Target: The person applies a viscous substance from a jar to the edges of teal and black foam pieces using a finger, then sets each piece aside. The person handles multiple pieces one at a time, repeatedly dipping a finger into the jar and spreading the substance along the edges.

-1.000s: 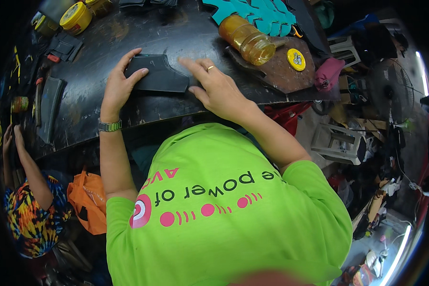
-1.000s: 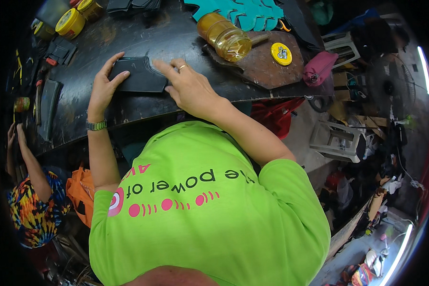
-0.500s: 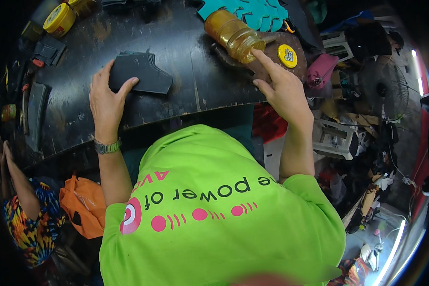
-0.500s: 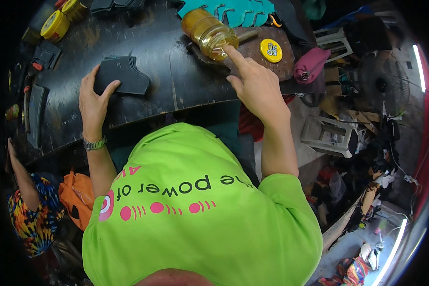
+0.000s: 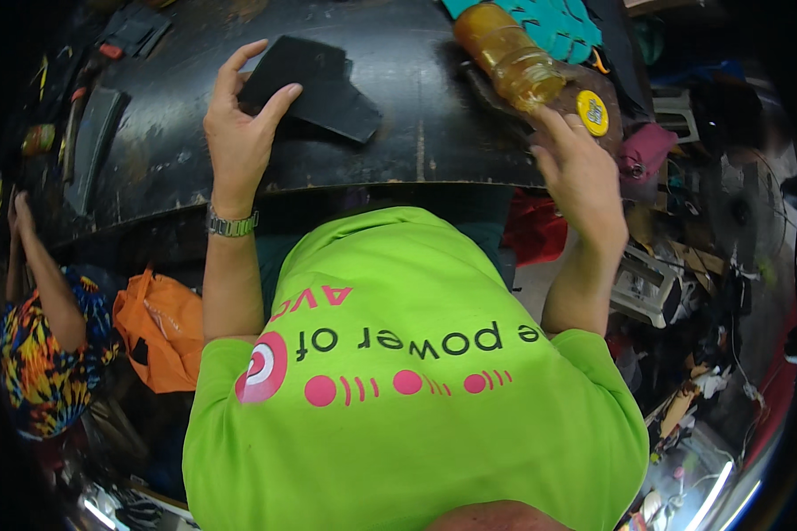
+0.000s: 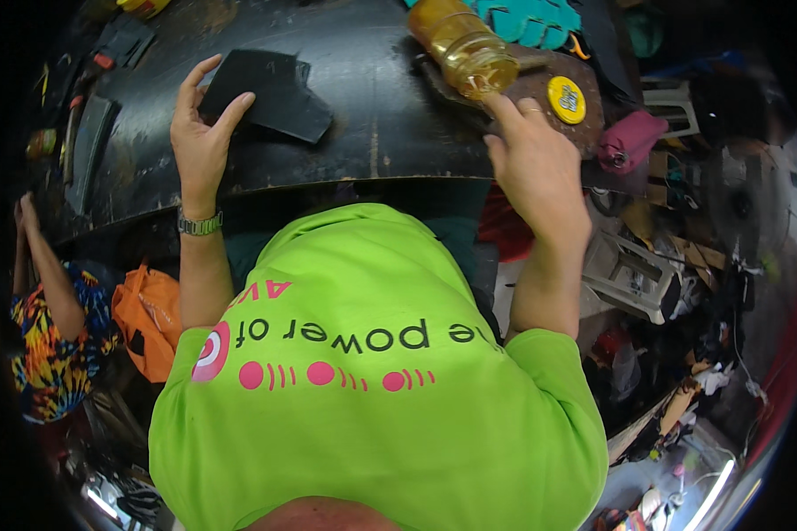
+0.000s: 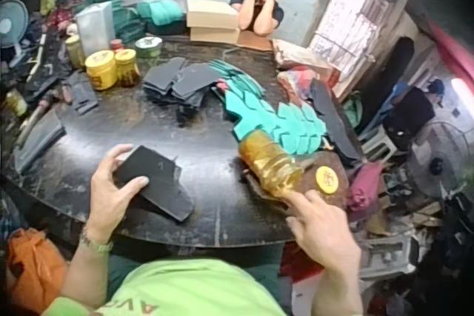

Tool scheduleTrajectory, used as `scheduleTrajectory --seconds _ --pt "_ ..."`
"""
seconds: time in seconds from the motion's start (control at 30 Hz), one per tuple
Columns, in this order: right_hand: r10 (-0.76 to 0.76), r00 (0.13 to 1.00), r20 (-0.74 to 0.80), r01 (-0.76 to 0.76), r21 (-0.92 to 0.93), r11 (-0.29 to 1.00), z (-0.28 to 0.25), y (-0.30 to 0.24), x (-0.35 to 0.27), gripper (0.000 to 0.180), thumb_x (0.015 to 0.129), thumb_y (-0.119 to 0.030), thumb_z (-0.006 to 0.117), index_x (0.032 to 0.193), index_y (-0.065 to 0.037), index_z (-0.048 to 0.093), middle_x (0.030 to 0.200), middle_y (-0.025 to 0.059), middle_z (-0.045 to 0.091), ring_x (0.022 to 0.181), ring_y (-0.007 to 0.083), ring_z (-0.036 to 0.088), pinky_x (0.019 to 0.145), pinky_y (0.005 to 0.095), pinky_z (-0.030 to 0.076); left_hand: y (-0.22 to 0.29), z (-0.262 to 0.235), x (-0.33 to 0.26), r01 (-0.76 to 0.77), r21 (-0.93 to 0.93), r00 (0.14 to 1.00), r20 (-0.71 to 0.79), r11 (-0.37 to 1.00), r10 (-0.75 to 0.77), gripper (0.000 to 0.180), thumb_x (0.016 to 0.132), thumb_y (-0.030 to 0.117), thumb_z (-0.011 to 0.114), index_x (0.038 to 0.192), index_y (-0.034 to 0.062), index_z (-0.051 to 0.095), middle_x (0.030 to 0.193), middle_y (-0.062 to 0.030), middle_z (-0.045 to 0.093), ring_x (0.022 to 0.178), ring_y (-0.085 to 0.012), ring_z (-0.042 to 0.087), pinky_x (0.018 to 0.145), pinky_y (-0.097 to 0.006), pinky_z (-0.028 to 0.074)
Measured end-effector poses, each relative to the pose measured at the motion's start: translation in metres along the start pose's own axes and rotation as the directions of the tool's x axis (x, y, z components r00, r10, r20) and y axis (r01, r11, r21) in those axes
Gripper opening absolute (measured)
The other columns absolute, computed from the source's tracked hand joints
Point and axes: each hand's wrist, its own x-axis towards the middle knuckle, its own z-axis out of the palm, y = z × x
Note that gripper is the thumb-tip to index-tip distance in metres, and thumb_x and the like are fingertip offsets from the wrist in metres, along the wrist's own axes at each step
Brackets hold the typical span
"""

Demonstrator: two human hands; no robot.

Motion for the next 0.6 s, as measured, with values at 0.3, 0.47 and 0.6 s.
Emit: scheduleTrajectory --seconds 0.3,0.47,0.6 --pt "-0.046 0.945 -0.325 0.308 0.829 0.467 0.016 -0.083 0.014 0.066 0.084 0.001 0.074 0.145 -0.011 0.051 0.087 -0.0007 0.058 0.076 0.0068 0.054 0.067 0.0211 0.045 0.021 0.011 -0.006 0.286 -0.588 0.958 0.183 0.757 -0.220 0.042 0.084 0.001 0.078 0.123 -0.0034 0.062 0.104 -0.0142 0.072 0.086 -0.0170 0.073 0.075 -0.028 0.061" --pt "-0.062 0.996 -0.059 0.059 0.998 -0.001 0.054 -0.098 0.031 0.078 0.085 0.008 0.069 0.153 -0.005 0.034 0.097 0.0038 0.061 0.087 0.0078 0.057 0.078 0.0200 0.047 0.025 0.024 -0.018 0.524 -0.788 0.825 0.375 0.322 -0.423 0.043 0.088 0.005 0.076 0.125 -0.0038 0.057 0.109 -0.0158 0.070 0.094 -0.0189 0.072 0.078 -0.031 0.062" --pt "-0.088 0.992 -0.089 0.087 0.996 -0.031 0.064 -0.105 0.031 0.076 0.087 0.009 0.067 0.153 -0.005 0.033 0.094 0.0036 0.061 0.084 0.0077 0.056 0.077 0.0208 0.046 0.030 0.034 -0.042 0.602 -0.657 0.798 0.495 0.454 -0.342 0.023 0.096 0.012 0.068 0.112 -0.0032 0.065 0.102 -0.0078 0.071 0.083 -0.0121 0.069 0.075 -0.028 0.059"
